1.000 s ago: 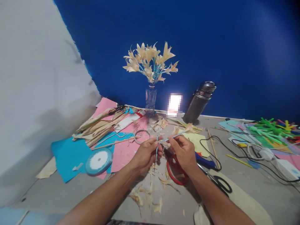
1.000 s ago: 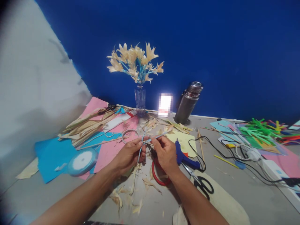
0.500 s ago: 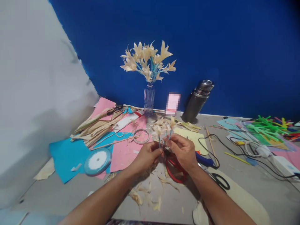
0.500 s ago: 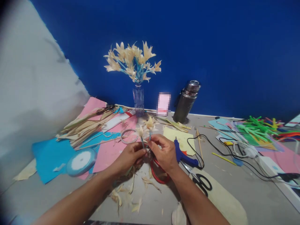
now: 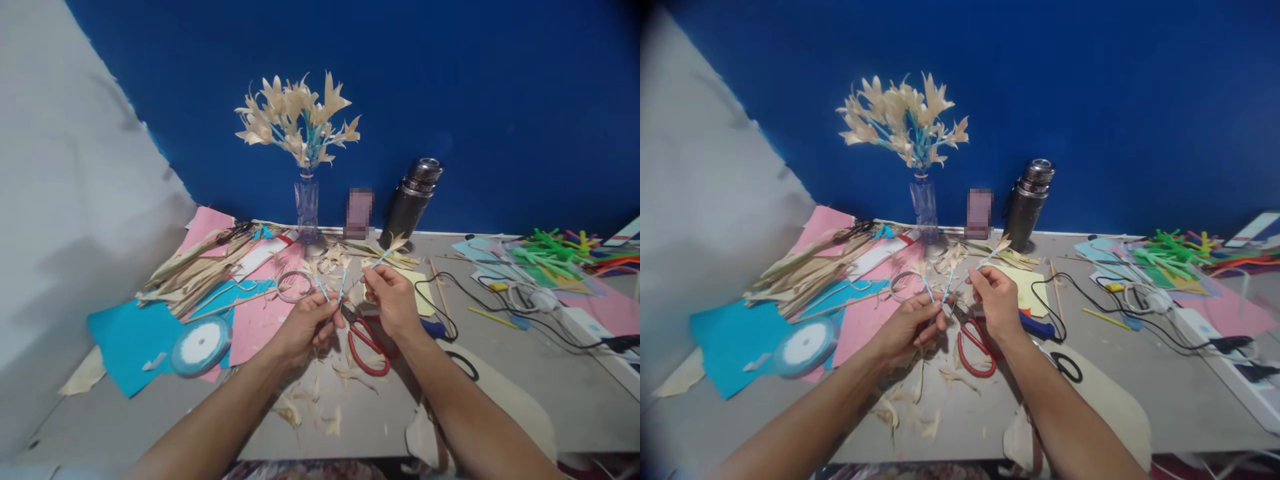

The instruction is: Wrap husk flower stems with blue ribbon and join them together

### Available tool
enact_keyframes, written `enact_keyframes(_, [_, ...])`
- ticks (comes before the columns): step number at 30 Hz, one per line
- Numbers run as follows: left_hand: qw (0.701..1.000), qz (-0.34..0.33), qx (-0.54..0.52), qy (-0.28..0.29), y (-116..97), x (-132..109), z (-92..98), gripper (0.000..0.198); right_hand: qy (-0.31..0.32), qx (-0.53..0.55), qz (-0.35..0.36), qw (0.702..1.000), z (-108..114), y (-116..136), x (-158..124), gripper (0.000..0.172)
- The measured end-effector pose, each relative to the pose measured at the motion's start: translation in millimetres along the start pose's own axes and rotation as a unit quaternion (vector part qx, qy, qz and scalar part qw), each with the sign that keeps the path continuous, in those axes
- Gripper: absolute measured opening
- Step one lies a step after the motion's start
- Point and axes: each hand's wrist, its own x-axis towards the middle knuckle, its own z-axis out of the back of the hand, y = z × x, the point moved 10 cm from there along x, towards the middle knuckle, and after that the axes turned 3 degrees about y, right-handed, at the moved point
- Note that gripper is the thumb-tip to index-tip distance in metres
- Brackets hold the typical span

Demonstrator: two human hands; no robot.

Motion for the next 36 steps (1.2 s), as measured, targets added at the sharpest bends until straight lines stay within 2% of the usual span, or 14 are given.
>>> enact_keyframes(5, [1.0,0.005,-0.022,0.01,1,0,-2.1,0.032,0.001,-0.003,0.001,1.0,0,1,-2,0.03])
enact_keyframes(14, [0.999,0.011,-0.019,0.031,-1,-3,-9.4,0.035,0.037,0.0,-0.012,0.999,-11,4,-8,0.03])
enact_keyframes(21, [0.998,0.015,-0.03,0.044,2,-3,-10.4,0.033,0.054,0.028,-0.044,0.997,-14,-4,-8,0.029])
enact_keyframes(36, [0.997,0.034,-0.04,0.051,3,-5,-17.4,0.034,0.045,0.003,-0.04,0.998,-13,-4,-9,0.03])
